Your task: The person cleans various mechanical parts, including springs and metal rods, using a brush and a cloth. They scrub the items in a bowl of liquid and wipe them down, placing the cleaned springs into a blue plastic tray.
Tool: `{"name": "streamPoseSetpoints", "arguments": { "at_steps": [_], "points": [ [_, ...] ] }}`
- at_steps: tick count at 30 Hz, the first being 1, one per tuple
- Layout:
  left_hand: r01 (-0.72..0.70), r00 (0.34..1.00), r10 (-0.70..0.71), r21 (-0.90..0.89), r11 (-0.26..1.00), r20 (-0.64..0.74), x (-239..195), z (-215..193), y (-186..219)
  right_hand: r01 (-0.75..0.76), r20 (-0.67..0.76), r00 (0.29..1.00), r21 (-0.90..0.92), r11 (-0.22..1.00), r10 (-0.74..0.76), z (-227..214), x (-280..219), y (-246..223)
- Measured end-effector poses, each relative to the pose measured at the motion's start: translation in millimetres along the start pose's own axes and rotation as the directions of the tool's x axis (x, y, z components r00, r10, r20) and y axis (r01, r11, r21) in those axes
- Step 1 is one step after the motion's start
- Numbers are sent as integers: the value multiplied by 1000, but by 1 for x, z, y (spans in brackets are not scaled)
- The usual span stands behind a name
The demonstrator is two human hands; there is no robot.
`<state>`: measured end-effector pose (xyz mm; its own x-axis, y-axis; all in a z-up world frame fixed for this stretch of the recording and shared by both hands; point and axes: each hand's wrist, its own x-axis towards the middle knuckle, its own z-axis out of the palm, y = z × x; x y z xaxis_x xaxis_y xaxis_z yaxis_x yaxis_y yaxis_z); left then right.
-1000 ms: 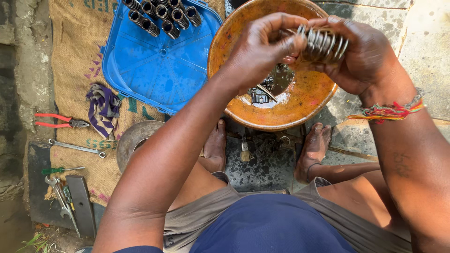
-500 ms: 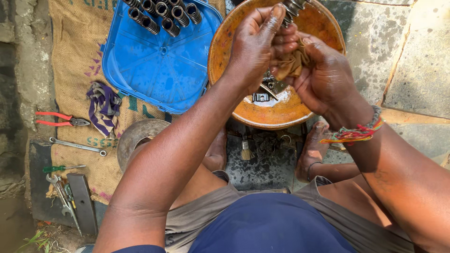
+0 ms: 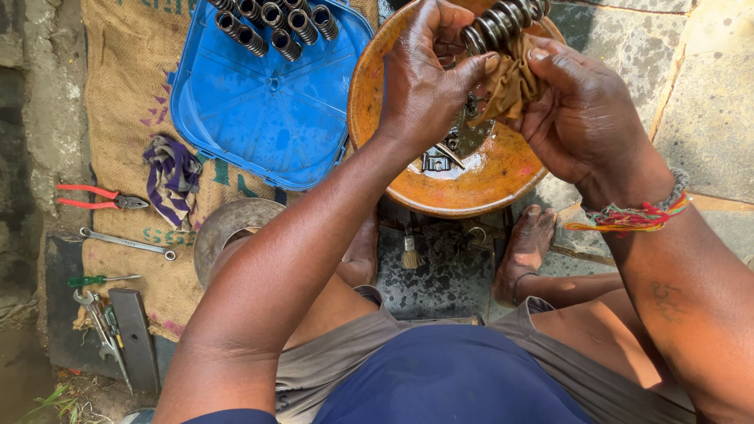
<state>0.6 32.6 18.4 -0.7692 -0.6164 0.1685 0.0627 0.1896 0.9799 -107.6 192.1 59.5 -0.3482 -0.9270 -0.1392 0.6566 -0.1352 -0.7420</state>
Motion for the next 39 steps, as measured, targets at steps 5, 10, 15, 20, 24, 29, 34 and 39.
{"name": "streamPoseSetpoints", "arguments": {
  "at_steps": [5,10,15,20,24,29,34,39],
  "points": [
    [-147,989,139,184,972,53,-10,3,21,6,-28,1000,134,991,-2,-5,4,0],
    [-246,969,241,372,895,60,-10,0,34,-21,-38,999,136,990,26,-5,4,-9],
    [-305,947,310,537,787,82,-3,-17,35,25,-41,999,-54,998,-27,-8,1,-5],
    [-231,969,231,642,731,87,12,-47,28,102,-106,983,-350,931,-147,-7,-2,-15],
    [-137,980,200,734,665,1,19,-89,26,98,-81,960,-800,592,-268,6,-7,-28],
    [-18,993,95,684,729,-75,7,-144,21,128,102,966,-987,97,-235,16,-8,-22],
    [282,954,-99,739,612,-282,-5,-181,-47,234,234,972,-971,-56,1,18,-8,0],
    [450,878,-139,693,563,-457,-20,-194,-125,72,70,988,-997,-12,137,25,-15,9]
  ]
}}
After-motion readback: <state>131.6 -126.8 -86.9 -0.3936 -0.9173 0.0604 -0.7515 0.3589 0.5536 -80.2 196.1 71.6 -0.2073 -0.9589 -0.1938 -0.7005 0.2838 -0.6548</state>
